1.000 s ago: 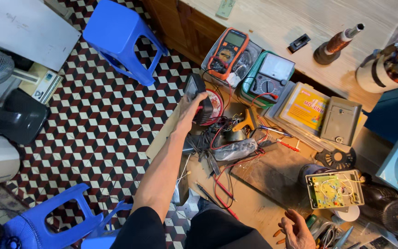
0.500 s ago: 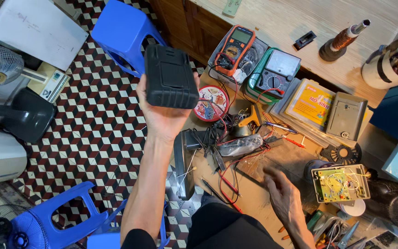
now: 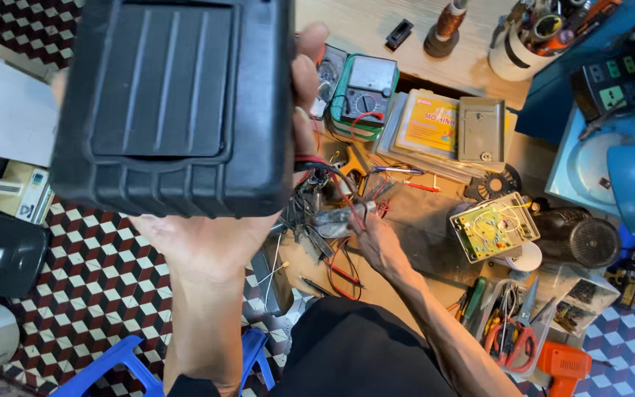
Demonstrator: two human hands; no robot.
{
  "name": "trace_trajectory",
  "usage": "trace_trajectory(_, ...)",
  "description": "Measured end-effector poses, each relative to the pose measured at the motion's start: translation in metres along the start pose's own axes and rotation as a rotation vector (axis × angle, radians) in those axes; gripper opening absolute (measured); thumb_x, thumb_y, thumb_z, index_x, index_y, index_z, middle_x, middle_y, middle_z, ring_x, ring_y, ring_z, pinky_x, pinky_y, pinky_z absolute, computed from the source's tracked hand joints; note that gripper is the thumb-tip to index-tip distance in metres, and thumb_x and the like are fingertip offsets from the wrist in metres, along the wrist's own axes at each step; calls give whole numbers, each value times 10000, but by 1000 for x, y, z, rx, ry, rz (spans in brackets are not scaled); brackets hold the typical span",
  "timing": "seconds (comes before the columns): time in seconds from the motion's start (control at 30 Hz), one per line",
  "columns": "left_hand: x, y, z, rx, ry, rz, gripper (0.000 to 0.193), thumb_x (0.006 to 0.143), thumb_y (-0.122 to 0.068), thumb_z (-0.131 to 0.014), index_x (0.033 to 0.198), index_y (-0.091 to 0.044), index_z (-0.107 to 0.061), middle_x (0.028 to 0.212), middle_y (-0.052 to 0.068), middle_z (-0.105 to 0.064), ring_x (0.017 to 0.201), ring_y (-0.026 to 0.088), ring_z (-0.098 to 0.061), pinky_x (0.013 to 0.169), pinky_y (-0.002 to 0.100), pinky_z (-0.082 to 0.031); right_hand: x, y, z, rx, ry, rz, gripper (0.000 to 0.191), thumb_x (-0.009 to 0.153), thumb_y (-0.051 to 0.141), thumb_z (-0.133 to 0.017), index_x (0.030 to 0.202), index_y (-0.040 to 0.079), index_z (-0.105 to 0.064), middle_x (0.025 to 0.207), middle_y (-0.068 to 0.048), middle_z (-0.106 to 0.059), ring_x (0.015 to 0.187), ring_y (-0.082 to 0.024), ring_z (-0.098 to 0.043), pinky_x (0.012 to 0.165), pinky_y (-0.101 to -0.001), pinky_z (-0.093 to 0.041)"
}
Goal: The person holds a small circuit board and uses a heat gun to apply heat to specific areas. They then use a metal tool to adjust components on the board while inspecting it under a work lamp. The person continues to manipulate the board and wires throughout the clip.
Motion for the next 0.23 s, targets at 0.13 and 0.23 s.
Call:
trace_trajectory(0.13,5,17,6,147,137,20,1079,979,-795,-505,1612,48,-274,1607,257,-336,1289,353,-587,1108,471,-565,-64,-25,79,408,-271,26,458,1091,349,-420,914,6,-668,846,-106,-755,896,-240,-706,939,-388,-531)
trace_trajectory(0.23,0,33,31,471,-49,-48,1067,992,-777,-569,1621,-1,-193,1607,314,-226,1335,386,-485,1128,503,-472,-114,-24,124,726,-369,-95,417,1052,356,-403,948,14,-616,880,-135,-793,932,-265,-751,972,-453,-555)
Point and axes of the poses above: each hand's wrist, its own x-axis towards the middle knuckle, its own z-axis out of the back of the hand, y = z × x, the point moved 7 cm from there along x, towards the middle knuckle
